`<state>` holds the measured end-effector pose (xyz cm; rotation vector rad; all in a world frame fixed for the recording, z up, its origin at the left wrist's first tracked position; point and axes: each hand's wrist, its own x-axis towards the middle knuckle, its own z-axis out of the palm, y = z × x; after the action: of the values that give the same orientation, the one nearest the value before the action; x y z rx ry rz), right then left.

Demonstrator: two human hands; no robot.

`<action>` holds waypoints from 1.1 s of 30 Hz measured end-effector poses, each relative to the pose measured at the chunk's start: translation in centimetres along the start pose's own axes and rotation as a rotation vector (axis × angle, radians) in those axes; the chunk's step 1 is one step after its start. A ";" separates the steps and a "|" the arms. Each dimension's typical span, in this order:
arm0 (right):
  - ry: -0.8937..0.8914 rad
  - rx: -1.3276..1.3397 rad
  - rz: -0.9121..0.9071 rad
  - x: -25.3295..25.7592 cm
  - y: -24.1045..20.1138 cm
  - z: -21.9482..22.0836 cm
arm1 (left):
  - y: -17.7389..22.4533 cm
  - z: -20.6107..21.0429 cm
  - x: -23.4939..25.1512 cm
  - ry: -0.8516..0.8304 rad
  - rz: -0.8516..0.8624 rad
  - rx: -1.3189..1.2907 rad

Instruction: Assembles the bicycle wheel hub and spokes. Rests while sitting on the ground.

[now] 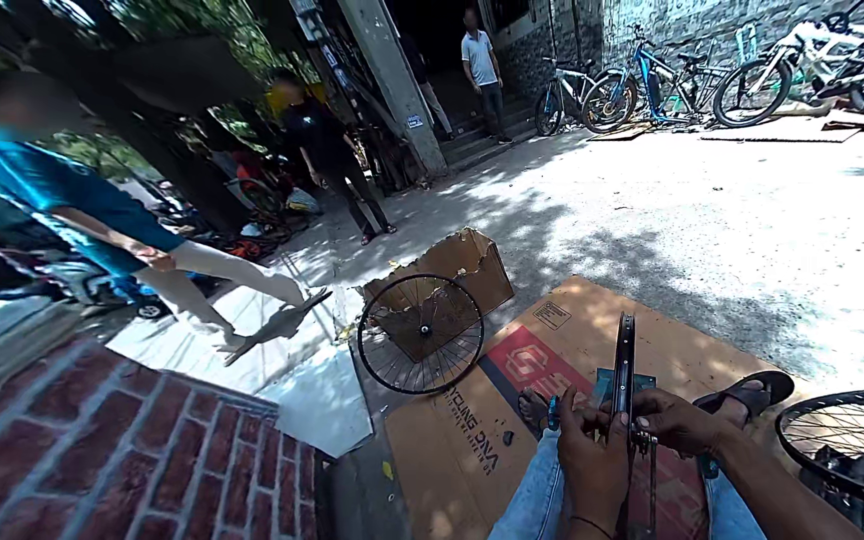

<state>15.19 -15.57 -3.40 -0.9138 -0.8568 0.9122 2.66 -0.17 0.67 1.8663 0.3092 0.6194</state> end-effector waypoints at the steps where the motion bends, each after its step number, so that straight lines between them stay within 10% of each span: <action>1: -0.021 -0.002 0.013 0.1 -0.1 -0.3 | 0.0 0.0 -0.1 0.022 0.005 -0.001; 8: 0.105 -0.232 -0.003 1.0 0.0 0.1 | 0.1 -0.3 0.6 0.026 -0.011 -0.065; 13: 1.056 -0.484 -0.559 1.3 5.1 7.0 | 0.6 1.0 0.8 -0.082 -0.023 -0.142; 16: 1.292 -0.698 -0.699 2.6 7.1 8.0 | 0.3 1.0 0.1 -0.072 0.021 -0.129; 23: 0.497 -0.635 -0.319 -0.9 3.9 5.7 | -1.0 -1.0 -1.2 0.001 0.035 -0.178; 33: 0.185 -0.487 -0.119 -1.1 -0.2 2.4 | 0.0 -1.0 -1.3 0.059 -0.008 -0.073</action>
<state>12.73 -16.00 -2.58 -1.3294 -0.9794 0.5100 1.08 -0.03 0.64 1.7781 0.3284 0.6723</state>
